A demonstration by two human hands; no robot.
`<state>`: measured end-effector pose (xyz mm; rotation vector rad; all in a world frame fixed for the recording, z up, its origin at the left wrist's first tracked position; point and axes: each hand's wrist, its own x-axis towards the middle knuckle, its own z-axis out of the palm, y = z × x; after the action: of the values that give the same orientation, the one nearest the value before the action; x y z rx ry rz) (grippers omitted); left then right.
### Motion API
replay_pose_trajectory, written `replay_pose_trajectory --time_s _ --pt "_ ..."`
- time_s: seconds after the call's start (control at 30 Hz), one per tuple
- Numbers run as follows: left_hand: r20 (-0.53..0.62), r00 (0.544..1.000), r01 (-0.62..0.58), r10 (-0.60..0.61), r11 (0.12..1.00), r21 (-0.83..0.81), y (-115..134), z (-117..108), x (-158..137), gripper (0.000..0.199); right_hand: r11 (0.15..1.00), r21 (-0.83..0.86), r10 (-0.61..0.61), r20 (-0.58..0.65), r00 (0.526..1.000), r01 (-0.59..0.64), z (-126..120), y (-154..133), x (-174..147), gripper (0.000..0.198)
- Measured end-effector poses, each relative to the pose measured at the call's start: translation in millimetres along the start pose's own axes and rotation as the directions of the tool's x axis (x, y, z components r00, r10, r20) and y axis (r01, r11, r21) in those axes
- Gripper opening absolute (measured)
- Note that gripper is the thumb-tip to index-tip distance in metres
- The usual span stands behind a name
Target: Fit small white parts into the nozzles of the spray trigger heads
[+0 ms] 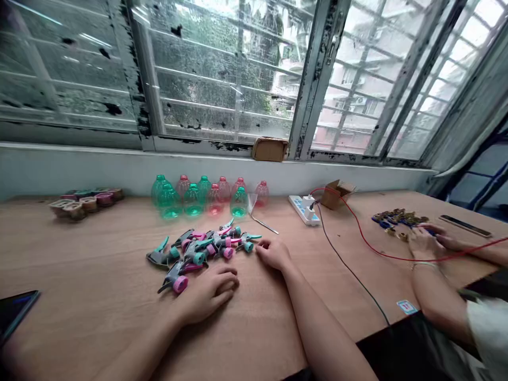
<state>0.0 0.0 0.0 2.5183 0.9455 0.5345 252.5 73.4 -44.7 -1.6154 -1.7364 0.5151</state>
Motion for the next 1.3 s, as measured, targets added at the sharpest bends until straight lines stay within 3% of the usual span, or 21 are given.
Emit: replay_pose_trajectory --time_s 0.3,0.53,0.7,0.8,0.93,1.07,1.3 --pt "-0.017 1.000 -0.024 0.024 1.000 0.002 -3 3 1 0.019 0.999 -0.011 -0.041 0.011 0.999 0.041 -1 1 2 0.025" --pt "-0.009 1.000 -0.011 0.011 1.000 0.009 -4 4 1 0.019 1.000 0.006 -0.005 -0.055 0.998 0.006 -2 3 5 0.023" --pt "-0.016 1.000 -0.012 0.012 1.000 0.005 -4 5 2 0.018 0.984 -0.153 0.059 -0.212 0.976 -0.092 -14 13 10 0.022" --pt "-0.017 1.000 -0.012 0.012 1.000 0.005 -4 5 2 0.018 0.951 -0.289 0.022 -0.296 0.955 -0.111 -22 19 13 0.031" --pt "-0.017 1.000 -0.012 0.012 1.000 0.003 -3 4 1 0.019 0.906 -0.415 -0.007 -0.209 0.978 -0.082 -22 21 17 0.049" --pt "-0.011 1.000 -0.024 0.024 1.000 0.004 -3 3 1 0.019 0.862 -0.502 0.035 -0.075 0.997 -0.068 -18 16 18 0.047" --pt "-0.011 1.000 -0.013 0.013 1.000 0.003 -4 4 1 0.019 0.839 -0.518 0.096 -0.159 0.983 -0.165 -26 12 11 0.033"
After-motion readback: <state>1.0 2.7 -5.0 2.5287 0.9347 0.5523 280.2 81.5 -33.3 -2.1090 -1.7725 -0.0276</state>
